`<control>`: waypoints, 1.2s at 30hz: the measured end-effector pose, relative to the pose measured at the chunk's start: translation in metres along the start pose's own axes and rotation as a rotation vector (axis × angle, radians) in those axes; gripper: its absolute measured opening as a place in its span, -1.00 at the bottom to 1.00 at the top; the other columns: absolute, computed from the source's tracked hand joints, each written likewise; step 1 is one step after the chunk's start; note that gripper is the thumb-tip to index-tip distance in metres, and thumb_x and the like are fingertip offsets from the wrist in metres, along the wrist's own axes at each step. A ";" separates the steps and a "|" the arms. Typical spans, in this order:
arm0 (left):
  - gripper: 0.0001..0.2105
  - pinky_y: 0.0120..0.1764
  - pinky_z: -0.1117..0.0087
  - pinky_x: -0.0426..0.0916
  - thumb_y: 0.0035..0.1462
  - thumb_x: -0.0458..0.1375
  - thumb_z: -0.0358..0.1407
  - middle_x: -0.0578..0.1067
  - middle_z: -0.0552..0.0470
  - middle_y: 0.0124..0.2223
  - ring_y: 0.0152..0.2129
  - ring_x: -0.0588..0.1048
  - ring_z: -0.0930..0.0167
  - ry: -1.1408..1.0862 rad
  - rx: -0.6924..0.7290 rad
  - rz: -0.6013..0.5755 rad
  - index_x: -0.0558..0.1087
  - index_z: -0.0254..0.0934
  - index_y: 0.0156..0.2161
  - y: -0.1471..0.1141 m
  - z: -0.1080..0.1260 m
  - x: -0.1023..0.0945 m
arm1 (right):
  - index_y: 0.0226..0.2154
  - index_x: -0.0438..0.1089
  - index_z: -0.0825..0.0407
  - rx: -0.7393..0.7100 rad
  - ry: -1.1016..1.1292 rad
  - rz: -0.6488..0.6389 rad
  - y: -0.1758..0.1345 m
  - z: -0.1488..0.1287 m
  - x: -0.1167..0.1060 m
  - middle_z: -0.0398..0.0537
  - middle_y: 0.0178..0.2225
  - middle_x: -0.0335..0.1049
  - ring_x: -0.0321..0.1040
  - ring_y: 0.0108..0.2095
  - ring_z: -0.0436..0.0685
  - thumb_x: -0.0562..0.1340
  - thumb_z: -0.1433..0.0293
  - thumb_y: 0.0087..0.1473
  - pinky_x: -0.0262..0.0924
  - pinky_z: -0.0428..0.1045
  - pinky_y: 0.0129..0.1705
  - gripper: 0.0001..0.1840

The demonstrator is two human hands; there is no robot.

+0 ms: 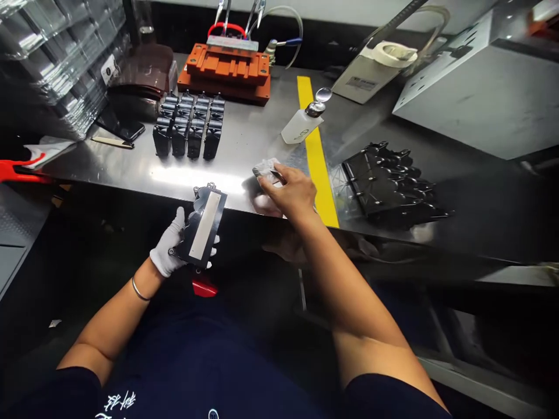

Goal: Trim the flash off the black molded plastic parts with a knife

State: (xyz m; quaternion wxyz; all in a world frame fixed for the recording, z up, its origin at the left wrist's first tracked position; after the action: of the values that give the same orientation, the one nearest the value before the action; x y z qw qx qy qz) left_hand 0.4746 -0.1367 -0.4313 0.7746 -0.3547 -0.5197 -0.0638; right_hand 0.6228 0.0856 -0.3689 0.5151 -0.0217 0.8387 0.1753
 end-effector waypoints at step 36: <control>-0.47 -0.42 0.50 0.38 -0.08 0.29 -0.29 0.52 0.09 -0.40 -0.54 0.43 0.51 0.678 0.638 0.618 0.40 -0.27 0.07 -0.022 0.040 0.001 | -0.51 0.42 0.04 -0.332 -0.043 -0.084 -0.057 -0.078 -0.001 -0.03 -0.48 0.47 0.35 -0.45 0.08 0.07 0.23 0.21 -0.08 -0.03 -0.45 -0.62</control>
State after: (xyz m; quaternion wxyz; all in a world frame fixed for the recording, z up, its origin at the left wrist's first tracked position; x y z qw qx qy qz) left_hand 0.4342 -0.1282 -0.4115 0.9500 -0.1981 -0.1070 0.2165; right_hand 0.5687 0.0073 -0.3514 0.5292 -0.1376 0.7853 0.2904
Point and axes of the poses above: each hand's wrist, its own y-axis towards the middle knuckle, its own x-axis out of the palm, z = x × y, the point moved 10 cm from there along y, towards the middle knuckle
